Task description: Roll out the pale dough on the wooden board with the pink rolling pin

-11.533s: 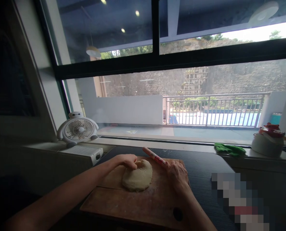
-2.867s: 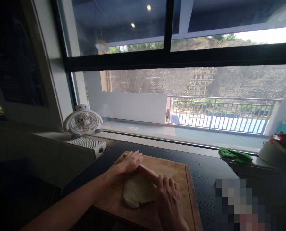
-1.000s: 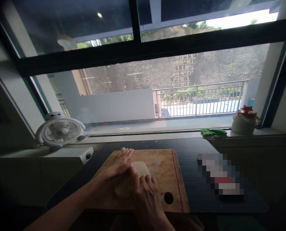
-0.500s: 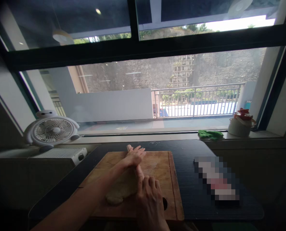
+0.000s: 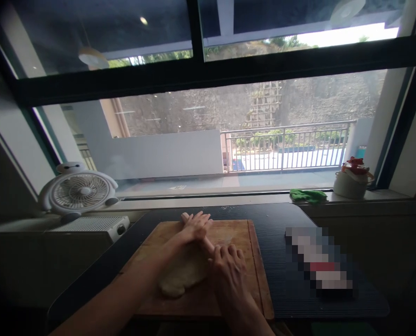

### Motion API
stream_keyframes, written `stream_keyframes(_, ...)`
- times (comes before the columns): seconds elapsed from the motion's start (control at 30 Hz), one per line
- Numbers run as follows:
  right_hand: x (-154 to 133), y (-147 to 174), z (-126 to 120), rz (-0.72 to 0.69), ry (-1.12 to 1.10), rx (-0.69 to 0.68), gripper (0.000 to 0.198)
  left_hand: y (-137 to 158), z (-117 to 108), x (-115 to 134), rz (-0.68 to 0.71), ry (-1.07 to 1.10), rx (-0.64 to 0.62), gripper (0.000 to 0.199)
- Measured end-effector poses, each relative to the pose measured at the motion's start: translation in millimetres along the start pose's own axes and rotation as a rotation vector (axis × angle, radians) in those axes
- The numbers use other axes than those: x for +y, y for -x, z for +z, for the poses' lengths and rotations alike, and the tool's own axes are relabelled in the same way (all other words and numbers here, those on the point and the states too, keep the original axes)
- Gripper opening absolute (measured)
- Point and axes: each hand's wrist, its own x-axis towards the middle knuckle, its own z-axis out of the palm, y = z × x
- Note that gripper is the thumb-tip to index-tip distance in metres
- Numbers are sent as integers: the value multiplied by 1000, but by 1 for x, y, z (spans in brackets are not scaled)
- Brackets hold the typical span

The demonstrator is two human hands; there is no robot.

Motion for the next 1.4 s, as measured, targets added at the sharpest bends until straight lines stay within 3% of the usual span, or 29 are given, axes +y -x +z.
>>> stream_keyframes(0.1,9,-2,-1,23,50,-10,22,-23,5,23,-50,6,5,48)
stream_keyframes(0.23,9,7,4,-20,76,41,30,-17,0,39,23,-12,42,46)
stream_keyframes(0.37,-5,19,7,-65,66,102,44,22,-14,26,92,-39,-10,40)
stream_keyframes(0.47,-19,26,7,-108,23,119,50,64,-28,6,42,-57,27,40)
stream_keyframes(0.63,-31,19,4,-150,3,123,39,120,-45,-15,56,-132,111,42)
stream_keyframes(0.73,-22,-10,6,-88,-3,56,28,115,-42,-19,25,-127,105,43)
stream_keyframes(0.9,1,-71,22,-28,-34,-59,32,69,-31,-20,-81,-41,47,44)
stream_keyframes(1.0,7,-77,25,-47,-58,-87,35,64,-31,-19,-41,-40,70,42)
stream_keyframes(1.23,-4,-16,-6,-219,-225,-55,30,143,-50,-10,75,-72,167,38)
stream_keyframes(1.3,-7,-15,-12,-219,-230,-83,31,163,-54,-8,84,-92,168,39)
stream_keyframes(1.4,-14,-44,-10,-212,-164,-237,36,175,-56,-7,78,-133,196,41)
